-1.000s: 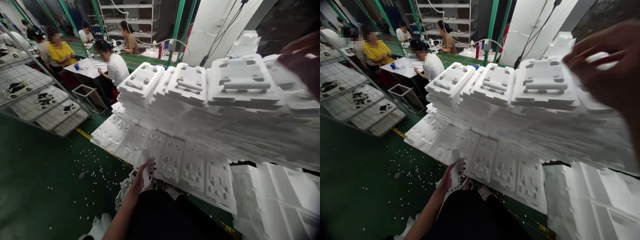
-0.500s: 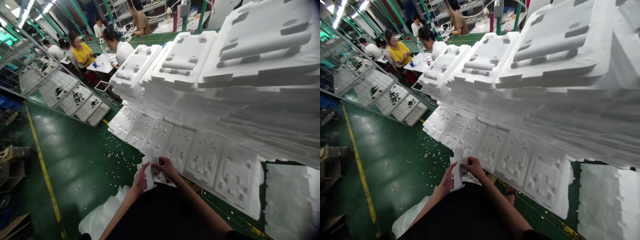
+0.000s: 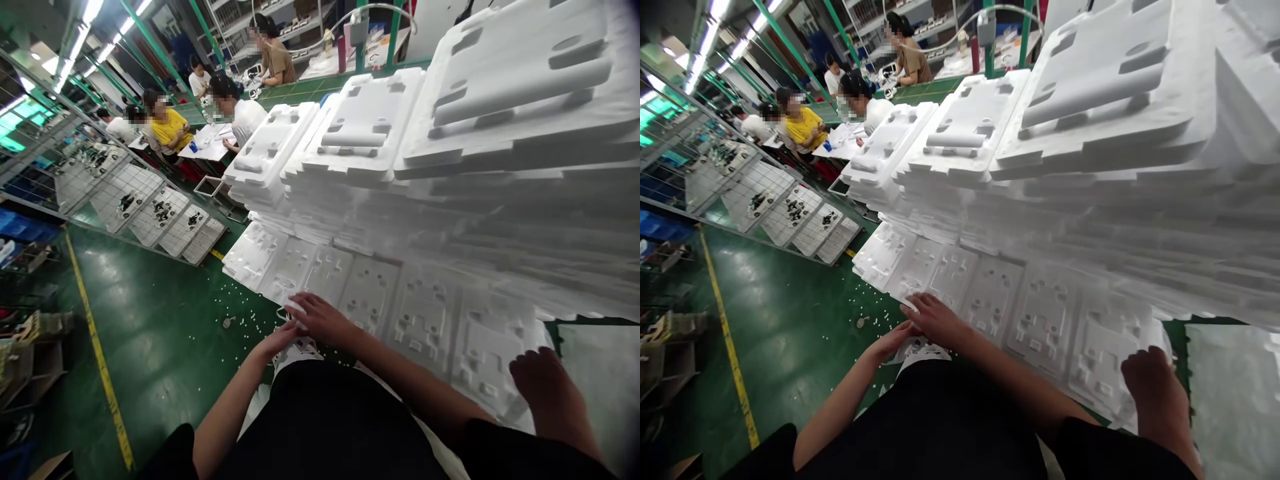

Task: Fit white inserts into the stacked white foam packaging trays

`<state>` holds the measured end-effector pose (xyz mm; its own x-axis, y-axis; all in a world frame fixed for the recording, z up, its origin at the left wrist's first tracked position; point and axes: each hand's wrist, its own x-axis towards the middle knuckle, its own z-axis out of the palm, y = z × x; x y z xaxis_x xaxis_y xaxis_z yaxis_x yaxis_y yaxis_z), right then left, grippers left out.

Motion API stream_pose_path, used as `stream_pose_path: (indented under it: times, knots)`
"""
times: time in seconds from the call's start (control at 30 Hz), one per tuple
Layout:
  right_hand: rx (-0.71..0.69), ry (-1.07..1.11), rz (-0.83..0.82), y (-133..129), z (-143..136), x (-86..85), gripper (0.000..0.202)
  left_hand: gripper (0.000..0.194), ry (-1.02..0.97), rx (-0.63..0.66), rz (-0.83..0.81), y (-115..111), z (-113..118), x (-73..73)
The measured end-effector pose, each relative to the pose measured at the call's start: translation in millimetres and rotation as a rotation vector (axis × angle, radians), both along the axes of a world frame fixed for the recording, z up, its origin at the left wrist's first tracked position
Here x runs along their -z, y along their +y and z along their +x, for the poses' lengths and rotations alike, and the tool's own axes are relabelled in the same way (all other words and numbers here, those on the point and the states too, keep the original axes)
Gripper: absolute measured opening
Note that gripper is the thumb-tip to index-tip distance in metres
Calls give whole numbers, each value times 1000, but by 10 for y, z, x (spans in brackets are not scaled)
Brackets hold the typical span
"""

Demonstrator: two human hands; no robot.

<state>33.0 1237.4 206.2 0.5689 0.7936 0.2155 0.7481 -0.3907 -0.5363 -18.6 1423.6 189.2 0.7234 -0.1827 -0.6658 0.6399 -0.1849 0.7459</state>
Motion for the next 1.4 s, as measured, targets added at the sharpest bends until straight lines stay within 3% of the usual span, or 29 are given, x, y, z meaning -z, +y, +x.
stream_pose_path:
  times: [0.07, 0.17, 0.2, 0.27, 0.37, 0.5, 0.6, 0.7, 0.83, 1.0, 1.07, 1.2, 1.4]
  knots:
    - [-80, 45, -176, 125, 125, -98, 31, 35, -39, 243, 96, 198, 226, -103]
    - [70, 211, -227, 230, 319, -25, 17, 56, -59, 462, 170, 682, 704, -289]
    - [189, 290, -150, 235, 368, 54, 16, 66, -90, 459, 204, 873, 892, -327]
    - [508, 503, 102, 225, 402, 258, 11, 79, -189, 329, 209, 1215, 1260, -312]
    - [951, 909, 561, 275, 271, 575, 20, 82, -228, 188, -52, 1409, 1584, -35]
    - [1227, 1276, 991, 587, -40, 862, 35, 77, 13, 298, -275, 1086, 1384, 489]
    - [1363, 1410, 1072, 828, -203, 973, 42, 60, 42, 225, -337, 837, 1135, 735]
    - [1361, 1450, 1002, 909, -276, 1020, 49, 51, -6, 130, -294, 772, 1089, 841]
    - [1379, 1235, 736, 830, -228, 1062, 55, 37, -127, 196, -117, 763, 1181, 911]
    - [1413, 875, 449, 767, -40, 1199, 30, 24, -238, 169, 25, 629, 1232, 1072]
    - [1426, 788, 403, 753, 50, 1273, 31, 20, -295, 145, 82, 569, 1297, 1137]
    - [1439, 709, 371, 640, 305, 1418, 36, 21, -403, 104, 154, 436, 1596, 1257]
    - [1472, 707, 326, 374, 770, 1625, 23, 16, -407, 95, 239, 214, 2091, 1508]
